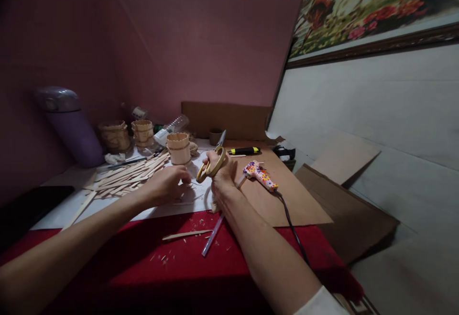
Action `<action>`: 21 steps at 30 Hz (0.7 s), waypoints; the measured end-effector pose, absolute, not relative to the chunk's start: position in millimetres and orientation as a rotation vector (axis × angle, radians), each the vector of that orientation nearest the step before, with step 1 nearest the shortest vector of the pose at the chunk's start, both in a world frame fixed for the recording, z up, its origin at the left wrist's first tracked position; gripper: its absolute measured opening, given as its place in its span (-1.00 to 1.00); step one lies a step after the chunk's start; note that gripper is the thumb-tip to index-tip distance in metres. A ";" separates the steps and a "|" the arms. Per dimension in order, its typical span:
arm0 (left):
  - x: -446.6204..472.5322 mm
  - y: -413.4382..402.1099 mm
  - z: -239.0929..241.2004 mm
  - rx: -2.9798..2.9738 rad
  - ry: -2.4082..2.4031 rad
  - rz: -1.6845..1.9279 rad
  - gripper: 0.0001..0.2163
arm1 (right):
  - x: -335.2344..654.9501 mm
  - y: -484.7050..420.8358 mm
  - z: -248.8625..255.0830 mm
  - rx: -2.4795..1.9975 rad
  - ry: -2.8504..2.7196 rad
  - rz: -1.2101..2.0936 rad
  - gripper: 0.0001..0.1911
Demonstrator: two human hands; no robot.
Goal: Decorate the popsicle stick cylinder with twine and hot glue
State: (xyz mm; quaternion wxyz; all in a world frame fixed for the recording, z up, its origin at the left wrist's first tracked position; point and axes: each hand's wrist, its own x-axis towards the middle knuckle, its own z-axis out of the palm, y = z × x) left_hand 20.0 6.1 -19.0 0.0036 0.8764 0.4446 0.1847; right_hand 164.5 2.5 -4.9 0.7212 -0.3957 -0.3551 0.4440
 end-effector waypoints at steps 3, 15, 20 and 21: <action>20.8 -0.7 -19.9 2.866 1.480 0.395 -0.84 | 164.4 2.7 -4.2 -0.890 -0.776 0.980 -0.91; 18.8 5.3 -34.9 2.913 1.487 0.414 -0.85 | 163.2 4.5 -8.9 -0.842 -0.956 0.896 -0.87; 18.1 8.6 -33.9 2.779 1.481 0.629 -0.88 | 164.5 4.6 -10.5 -0.875 -1.051 0.814 -0.88; 19.0 9.8 -31.8 2.695 1.472 0.742 -0.88 | 164.4 4.4 -10.7 -0.883 -1.068 0.786 -0.88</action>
